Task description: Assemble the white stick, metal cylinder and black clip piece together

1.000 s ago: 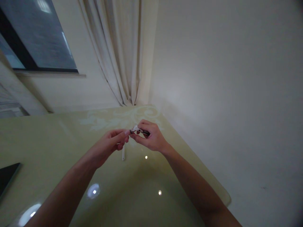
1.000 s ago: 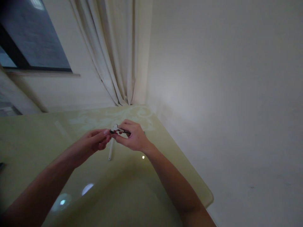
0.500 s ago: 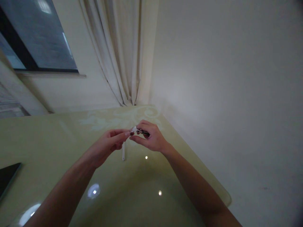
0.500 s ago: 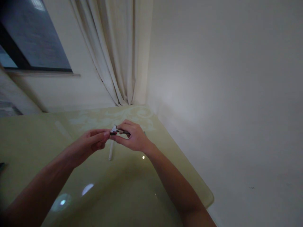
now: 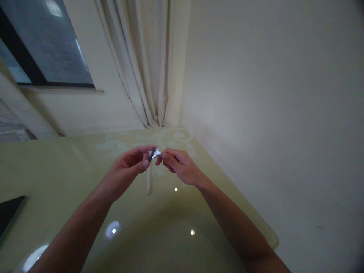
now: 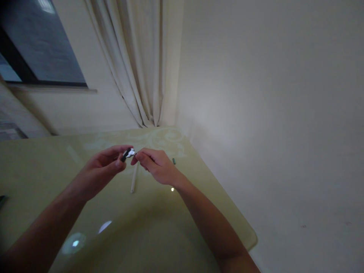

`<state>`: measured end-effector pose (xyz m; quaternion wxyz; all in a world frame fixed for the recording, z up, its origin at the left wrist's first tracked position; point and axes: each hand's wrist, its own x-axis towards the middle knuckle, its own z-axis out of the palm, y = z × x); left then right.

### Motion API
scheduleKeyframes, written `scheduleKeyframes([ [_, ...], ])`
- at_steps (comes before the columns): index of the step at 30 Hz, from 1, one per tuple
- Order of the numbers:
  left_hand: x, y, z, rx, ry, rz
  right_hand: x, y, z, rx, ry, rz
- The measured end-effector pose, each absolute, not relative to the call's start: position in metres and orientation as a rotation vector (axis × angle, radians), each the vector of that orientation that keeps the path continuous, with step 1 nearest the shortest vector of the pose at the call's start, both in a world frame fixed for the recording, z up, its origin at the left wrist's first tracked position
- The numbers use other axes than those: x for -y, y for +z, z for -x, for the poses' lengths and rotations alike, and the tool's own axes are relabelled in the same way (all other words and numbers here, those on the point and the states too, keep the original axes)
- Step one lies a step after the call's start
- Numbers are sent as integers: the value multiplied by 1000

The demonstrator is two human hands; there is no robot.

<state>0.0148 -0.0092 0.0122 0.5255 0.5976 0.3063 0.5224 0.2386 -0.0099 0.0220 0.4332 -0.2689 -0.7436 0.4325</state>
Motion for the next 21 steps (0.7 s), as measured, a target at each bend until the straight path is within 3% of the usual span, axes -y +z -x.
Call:
scheduleKeyframes([
  [21, 12, 16, -16, -749, 1278, -1474, 13, 23, -239, 1881, 1063, 682],
])
